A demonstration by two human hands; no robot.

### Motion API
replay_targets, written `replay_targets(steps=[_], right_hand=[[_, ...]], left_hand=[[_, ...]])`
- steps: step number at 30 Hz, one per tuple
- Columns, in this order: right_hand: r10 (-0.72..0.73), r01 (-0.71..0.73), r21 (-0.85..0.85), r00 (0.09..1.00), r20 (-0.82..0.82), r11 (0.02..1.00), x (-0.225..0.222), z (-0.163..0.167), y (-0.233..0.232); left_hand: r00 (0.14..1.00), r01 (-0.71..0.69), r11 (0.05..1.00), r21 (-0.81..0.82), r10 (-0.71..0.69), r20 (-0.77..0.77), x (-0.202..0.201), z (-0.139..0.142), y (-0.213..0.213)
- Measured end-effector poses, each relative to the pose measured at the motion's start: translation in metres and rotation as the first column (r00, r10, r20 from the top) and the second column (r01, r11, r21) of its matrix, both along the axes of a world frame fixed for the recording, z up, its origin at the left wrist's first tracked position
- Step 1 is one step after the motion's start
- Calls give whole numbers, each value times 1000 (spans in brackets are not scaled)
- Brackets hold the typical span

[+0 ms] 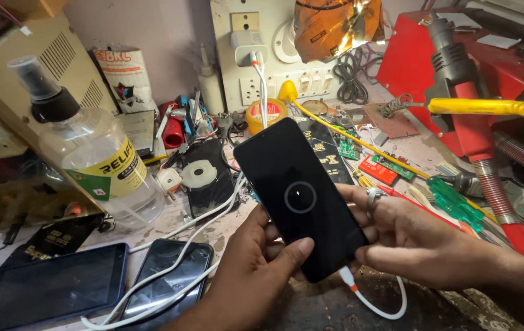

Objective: The person repairs a smartphone at a cluttered workbench. They use a pry tool to work on the exposed internals and battery of an opened phone, press the battery and frame together, close the phone by pressing its back cover, then plug in a charging cable and hold the phone while its screen shows a charging indicator.

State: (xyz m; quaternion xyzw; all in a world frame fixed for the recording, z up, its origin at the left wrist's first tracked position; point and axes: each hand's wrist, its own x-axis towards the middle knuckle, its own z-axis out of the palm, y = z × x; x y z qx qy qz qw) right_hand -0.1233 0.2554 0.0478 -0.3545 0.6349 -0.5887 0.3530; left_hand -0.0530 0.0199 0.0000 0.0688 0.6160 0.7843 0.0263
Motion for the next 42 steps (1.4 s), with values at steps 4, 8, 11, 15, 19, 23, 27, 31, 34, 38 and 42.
replay_targets(steps=[4,8,11,15,19,23,27,31,34,38,42], right_hand=[[11,-11,-17,1000,-21,1000,2,1,-1],[-56,55,22,998,28,998,4,-3,-5],[-95,95,49,995,-21,994,5,-6,-6],[-95,95,-6,995,-37,995,4,-12,-5],[-113,113,6,994,2,994,6,-17,-7],[-144,144,14,989,-27,989,7,-18,-9],[-106,107,-27,994,24,994,6,-19,-7],[-136,136,27,991,2,990,6,-19,-4],[-143,143,37,990,-2,989,6,-20,-5],[-142,140,-36,989,-36,989,8,-21,-12],[-145,120,-147,975,-169,982,13,-19,-18]], left_hand=[[1000,12,1000,14,-12,-9,0,1,0],[1000,11,1000,19,-11,8,2,4,1],[1000,15,1000,23,-15,15,2,7,2],[991,5,1000,28,-9,132,5,11,2],[999,13,1000,18,-14,50,4,14,3],[991,25,999,24,-28,130,5,14,2],[994,9,1000,25,-12,112,4,12,2],[999,21,1000,21,-22,45,4,12,2],[995,15,1000,9,-16,95,5,14,2],[981,29,997,65,-41,190,6,18,3],[996,57,997,59,-61,66,7,18,4]])
